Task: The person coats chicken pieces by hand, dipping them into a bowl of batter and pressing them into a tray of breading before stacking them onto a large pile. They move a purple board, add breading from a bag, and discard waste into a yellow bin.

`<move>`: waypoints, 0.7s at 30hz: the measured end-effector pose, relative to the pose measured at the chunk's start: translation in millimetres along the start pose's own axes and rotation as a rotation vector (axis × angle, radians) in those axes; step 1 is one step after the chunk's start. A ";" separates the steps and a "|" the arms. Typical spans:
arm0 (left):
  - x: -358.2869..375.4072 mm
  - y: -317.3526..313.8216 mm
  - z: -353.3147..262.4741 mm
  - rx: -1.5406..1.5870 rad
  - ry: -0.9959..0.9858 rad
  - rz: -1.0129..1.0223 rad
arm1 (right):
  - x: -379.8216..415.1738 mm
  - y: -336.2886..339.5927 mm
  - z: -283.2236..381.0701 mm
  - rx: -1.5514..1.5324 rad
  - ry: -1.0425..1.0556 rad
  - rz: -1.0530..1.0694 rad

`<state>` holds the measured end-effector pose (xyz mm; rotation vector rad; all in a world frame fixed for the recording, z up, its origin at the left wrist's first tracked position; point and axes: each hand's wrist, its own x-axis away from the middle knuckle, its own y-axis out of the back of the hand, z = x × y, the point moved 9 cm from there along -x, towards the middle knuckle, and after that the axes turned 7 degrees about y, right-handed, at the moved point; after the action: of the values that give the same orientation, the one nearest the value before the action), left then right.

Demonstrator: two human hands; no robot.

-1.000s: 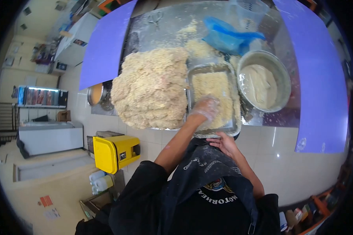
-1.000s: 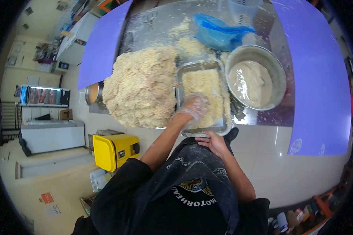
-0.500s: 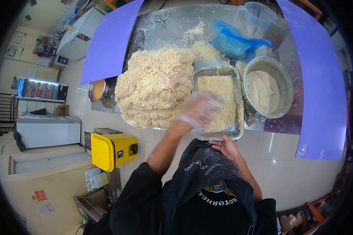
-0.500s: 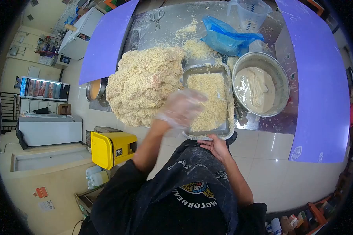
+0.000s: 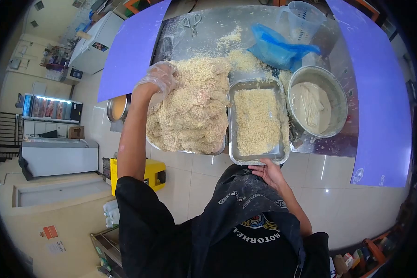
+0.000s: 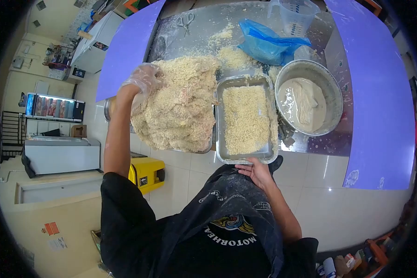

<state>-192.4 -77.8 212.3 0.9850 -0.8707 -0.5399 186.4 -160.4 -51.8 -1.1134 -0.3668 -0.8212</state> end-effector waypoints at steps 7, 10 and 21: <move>-19.6 0.4 2.2 0.045 -0.127 -0.013 | 0.8 -2.4 3.1 0.001 0.031 0.019; -10.2 16.0 -1.7 0.118 -0.181 -0.042 | -1.1 0.7 1.3 -0.012 0.018 0.009; 31.0 17.2 77.2 1.406 -0.149 -0.261 | -1.8 2.9 -0.5 0.008 -0.007 -0.008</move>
<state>-238.9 -130.1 260.3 2.3740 -1.2647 -0.1397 187.3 -159.5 -55.1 -1.1087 -0.3803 -0.8218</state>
